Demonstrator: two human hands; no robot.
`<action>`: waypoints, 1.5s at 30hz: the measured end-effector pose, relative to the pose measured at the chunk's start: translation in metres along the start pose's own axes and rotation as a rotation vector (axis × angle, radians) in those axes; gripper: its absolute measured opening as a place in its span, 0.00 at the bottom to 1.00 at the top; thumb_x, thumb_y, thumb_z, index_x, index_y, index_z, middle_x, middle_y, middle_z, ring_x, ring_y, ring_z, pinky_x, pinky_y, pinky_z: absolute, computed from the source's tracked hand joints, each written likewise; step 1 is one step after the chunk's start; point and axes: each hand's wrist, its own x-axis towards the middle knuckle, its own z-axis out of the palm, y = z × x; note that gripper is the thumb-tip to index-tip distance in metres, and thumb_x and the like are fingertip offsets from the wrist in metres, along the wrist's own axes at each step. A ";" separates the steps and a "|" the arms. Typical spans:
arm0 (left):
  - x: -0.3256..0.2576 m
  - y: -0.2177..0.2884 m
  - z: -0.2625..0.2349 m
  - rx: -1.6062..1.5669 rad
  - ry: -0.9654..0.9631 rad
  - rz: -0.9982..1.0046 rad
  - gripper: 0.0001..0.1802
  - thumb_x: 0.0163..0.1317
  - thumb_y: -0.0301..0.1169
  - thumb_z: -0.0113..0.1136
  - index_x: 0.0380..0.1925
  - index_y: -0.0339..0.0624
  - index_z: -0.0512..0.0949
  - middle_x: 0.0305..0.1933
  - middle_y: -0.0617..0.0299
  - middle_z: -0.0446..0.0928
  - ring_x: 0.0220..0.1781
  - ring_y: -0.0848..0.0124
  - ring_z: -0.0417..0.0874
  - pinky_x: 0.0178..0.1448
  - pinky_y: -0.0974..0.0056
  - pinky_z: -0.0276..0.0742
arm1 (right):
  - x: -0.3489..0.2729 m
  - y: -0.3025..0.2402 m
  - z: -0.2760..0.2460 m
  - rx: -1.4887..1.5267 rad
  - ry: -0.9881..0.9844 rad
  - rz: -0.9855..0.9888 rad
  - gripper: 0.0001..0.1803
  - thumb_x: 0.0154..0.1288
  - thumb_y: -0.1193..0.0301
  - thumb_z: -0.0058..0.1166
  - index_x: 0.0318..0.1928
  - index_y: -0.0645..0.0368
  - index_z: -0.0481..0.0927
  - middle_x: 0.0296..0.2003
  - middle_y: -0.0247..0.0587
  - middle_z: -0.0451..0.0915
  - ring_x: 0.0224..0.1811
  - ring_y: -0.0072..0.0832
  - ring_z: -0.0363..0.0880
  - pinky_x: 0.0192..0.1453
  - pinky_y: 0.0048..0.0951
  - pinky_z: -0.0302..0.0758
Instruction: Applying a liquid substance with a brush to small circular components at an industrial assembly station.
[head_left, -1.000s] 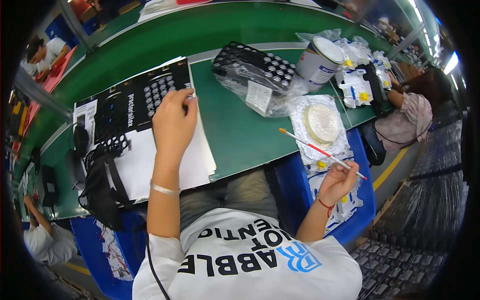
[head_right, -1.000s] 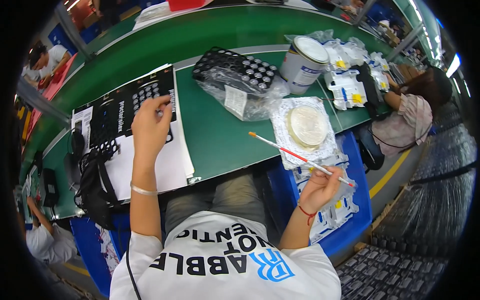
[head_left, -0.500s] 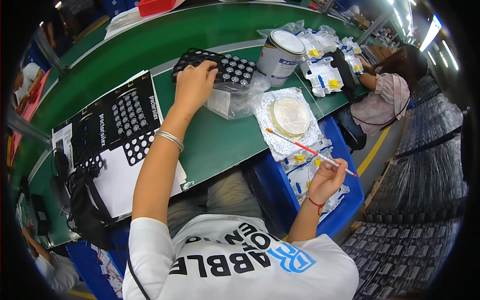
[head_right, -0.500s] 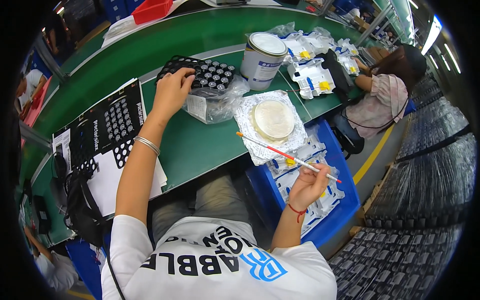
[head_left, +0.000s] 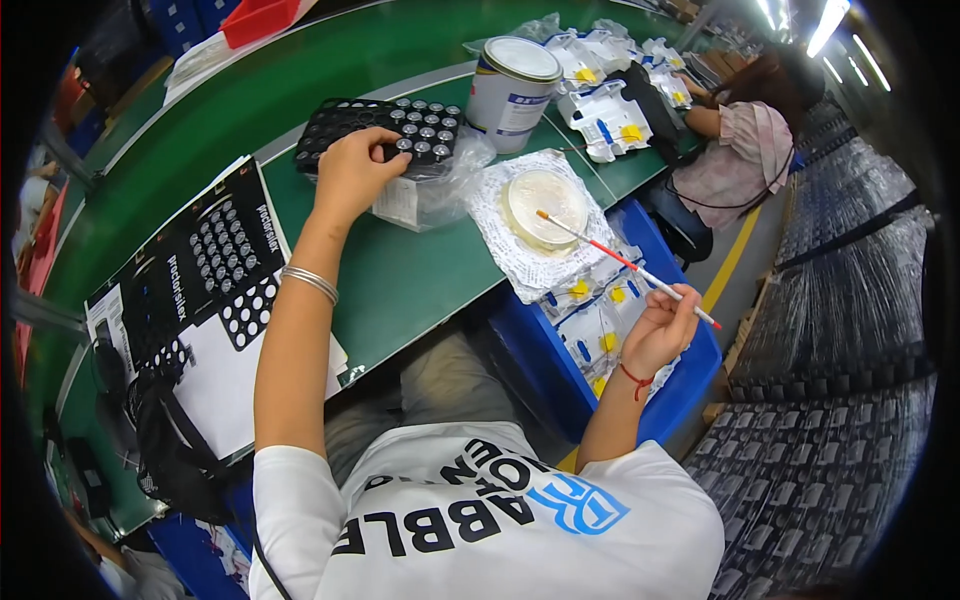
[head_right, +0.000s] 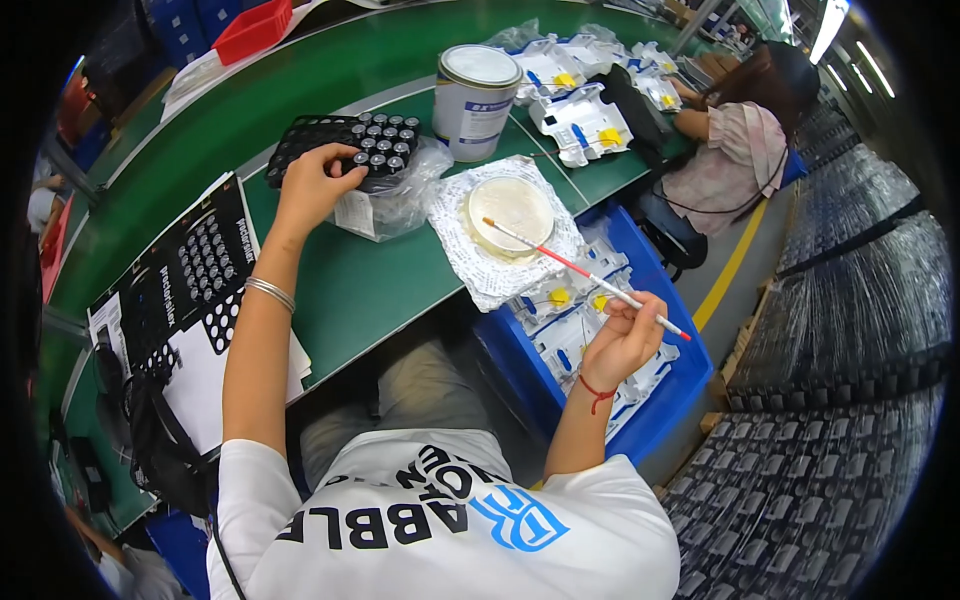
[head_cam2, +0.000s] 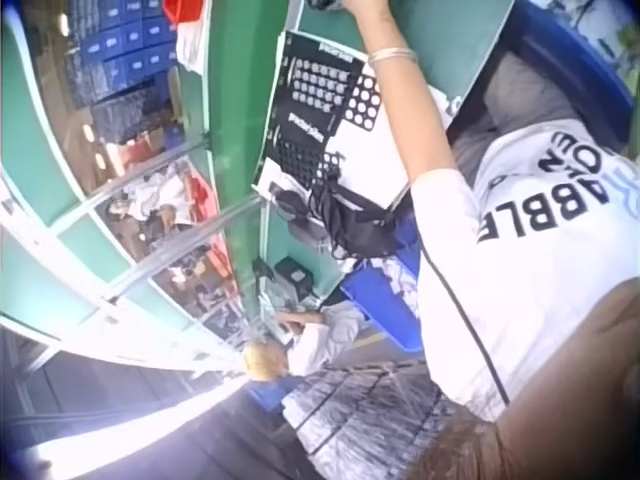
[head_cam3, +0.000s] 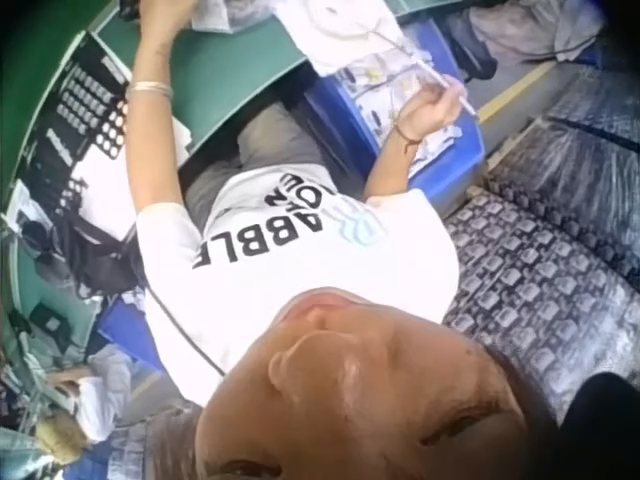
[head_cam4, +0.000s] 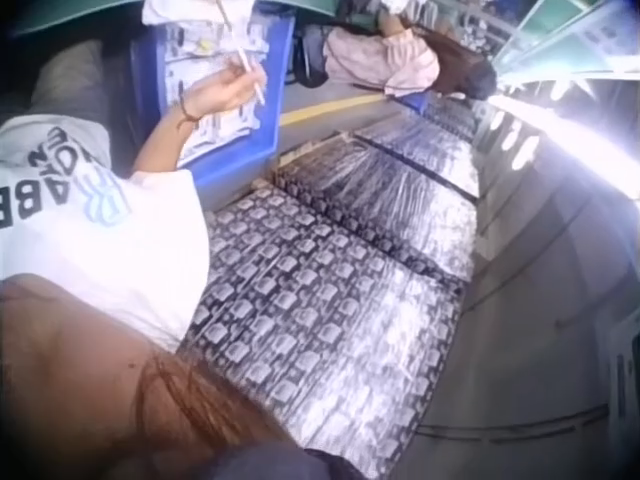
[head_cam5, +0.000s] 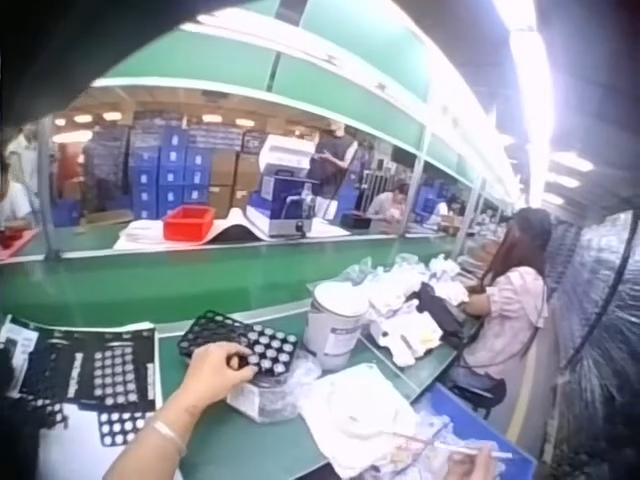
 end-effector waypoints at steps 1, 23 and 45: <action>0.000 0.002 -0.001 -0.006 0.004 -0.004 0.17 0.41 0.37 0.64 0.32 0.43 0.79 0.18 0.64 0.70 0.23 0.69 0.74 0.32 0.66 0.69 | 0.002 0.000 -0.002 -0.036 0.001 -0.024 0.14 0.67 0.66 0.39 0.33 0.63 0.72 0.24 0.38 0.74 0.25 0.20 0.70 0.33 0.19 0.67; -0.209 0.007 -0.067 -0.638 0.147 -0.452 0.14 0.43 0.16 0.61 0.33 0.32 0.74 0.31 0.62 0.74 0.33 0.77 0.74 0.41 0.74 0.70 | 0.021 0.002 0.013 -0.652 -0.167 -0.246 0.10 0.65 0.71 0.41 0.31 0.63 0.72 0.23 0.37 0.74 0.25 0.20 0.72 0.32 0.20 0.69; -0.221 -0.006 -0.098 -1.256 -0.107 -0.360 0.12 0.36 0.14 0.65 0.25 0.32 0.78 0.39 0.55 0.74 0.39 0.71 0.75 0.42 0.72 0.74 | -0.069 -0.012 0.103 0.362 -0.716 0.444 0.12 0.69 0.63 0.34 0.32 0.56 0.64 0.18 0.33 0.63 0.22 0.19 0.57 0.29 0.22 0.56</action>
